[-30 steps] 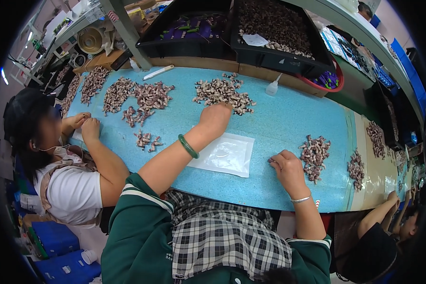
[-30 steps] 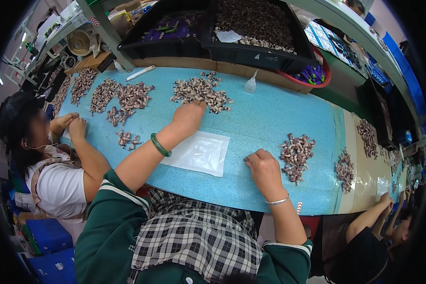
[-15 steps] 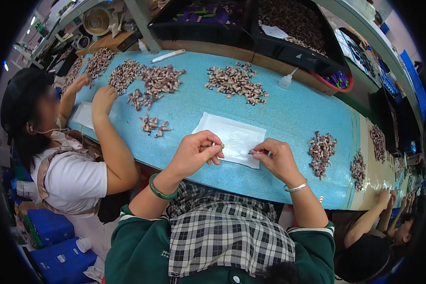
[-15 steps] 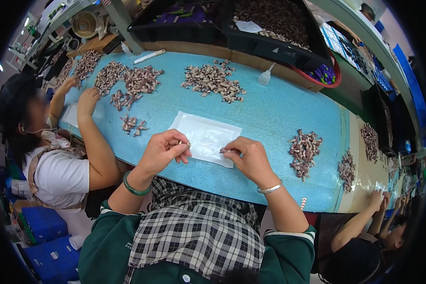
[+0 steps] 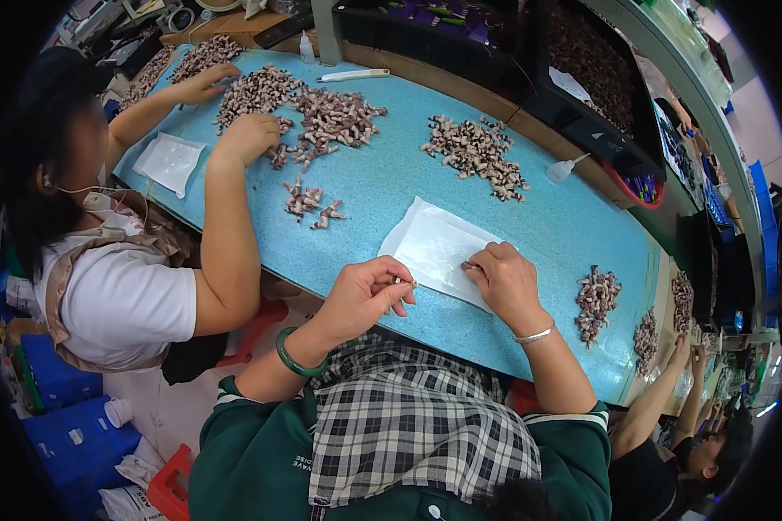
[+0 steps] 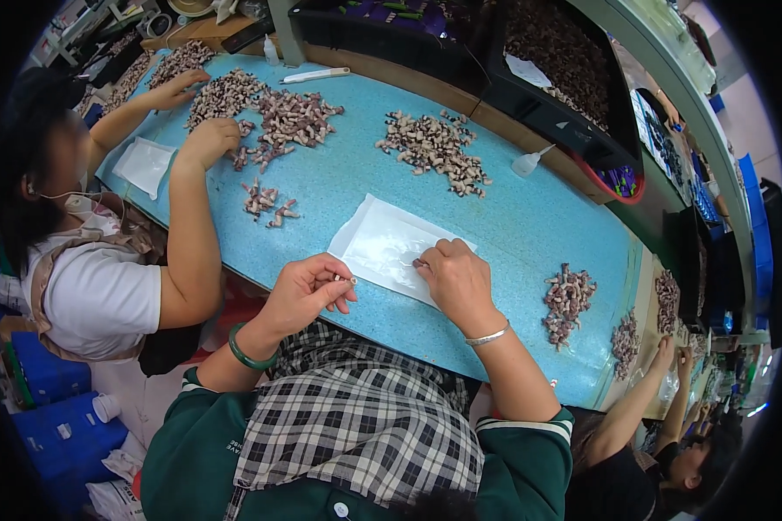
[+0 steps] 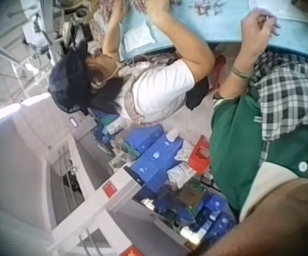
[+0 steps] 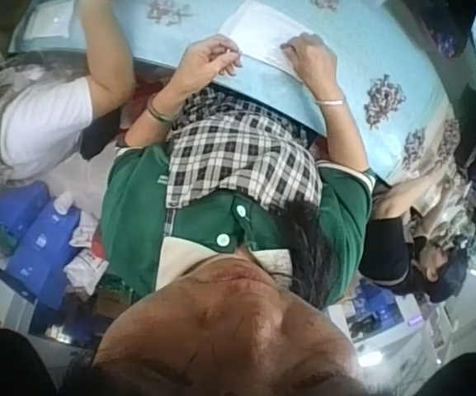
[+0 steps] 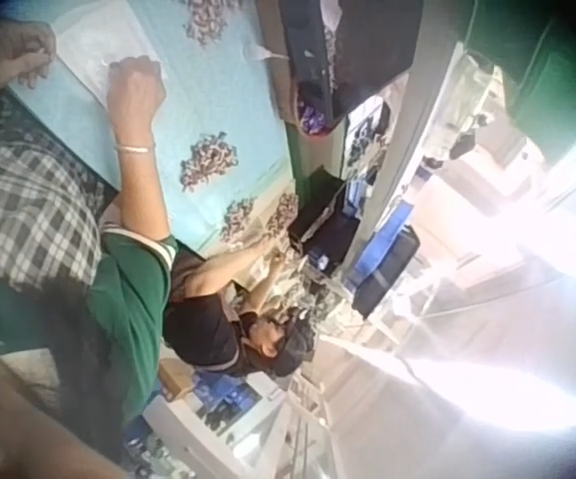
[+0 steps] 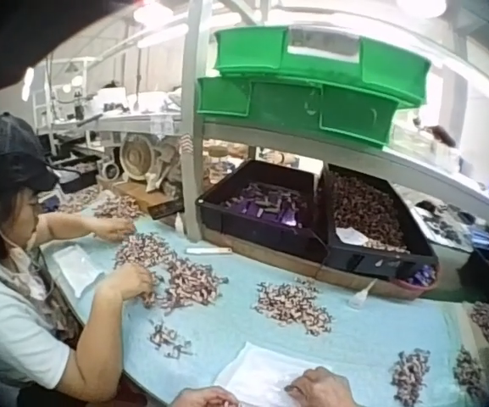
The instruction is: The person assembles small components by picking individual pieces from piles on the table, fitting them together by hand, and placing the assembled parts in groups on the work surface.
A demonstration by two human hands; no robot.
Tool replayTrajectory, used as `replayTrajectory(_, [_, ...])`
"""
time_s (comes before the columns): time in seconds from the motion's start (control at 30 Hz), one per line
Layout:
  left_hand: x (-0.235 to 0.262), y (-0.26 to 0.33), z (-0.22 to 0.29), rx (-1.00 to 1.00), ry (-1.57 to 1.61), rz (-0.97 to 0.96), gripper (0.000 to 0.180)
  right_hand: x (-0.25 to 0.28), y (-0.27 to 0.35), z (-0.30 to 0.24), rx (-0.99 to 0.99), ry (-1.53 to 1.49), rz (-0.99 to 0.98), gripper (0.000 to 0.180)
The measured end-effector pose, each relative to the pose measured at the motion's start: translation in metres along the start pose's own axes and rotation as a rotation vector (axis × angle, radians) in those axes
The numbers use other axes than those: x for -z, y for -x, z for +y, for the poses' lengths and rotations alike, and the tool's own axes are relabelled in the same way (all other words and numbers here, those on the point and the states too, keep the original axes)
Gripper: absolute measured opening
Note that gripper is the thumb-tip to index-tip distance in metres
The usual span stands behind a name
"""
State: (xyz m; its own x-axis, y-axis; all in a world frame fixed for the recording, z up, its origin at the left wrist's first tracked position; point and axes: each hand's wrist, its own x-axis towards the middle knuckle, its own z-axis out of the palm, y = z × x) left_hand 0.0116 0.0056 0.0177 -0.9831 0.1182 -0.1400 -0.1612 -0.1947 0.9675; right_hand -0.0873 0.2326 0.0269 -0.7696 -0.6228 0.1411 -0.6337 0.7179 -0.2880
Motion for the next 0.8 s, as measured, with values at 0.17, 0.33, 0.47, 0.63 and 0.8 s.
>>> replayTrajectory(0.17, [-0.008,-0.003,0.0,-0.005,0.019,-0.013,0.01,0.012,0.005,-0.005,-0.105,-0.407,-0.031,0.01])
replayTrajectory(0.33, [-0.025,-0.002,0.01,0.049,-0.002,-0.075,0.01,0.024,0.029,-0.019,-0.475,-1.328,-0.203,0.01])
replayTrajectory(0.47, [-0.034,0.0,0.008,0.042,-0.009,-0.111,0.01,0.024,0.041,-0.035,-0.389,-1.409,-0.076,0.008])
replayTrajectory(0.63, [-0.04,0.004,0.01,0.007,-0.1,-0.162,0.01,0.018,0.057,-0.035,-0.308,-1.298,0.03,0.007])
replayTrajectory(0.8, [-0.047,0.009,0.008,-0.03,-0.165,-0.166,0.01,0.021,0.066,-0.033,-0.238,-1.069,0.013,0.008])
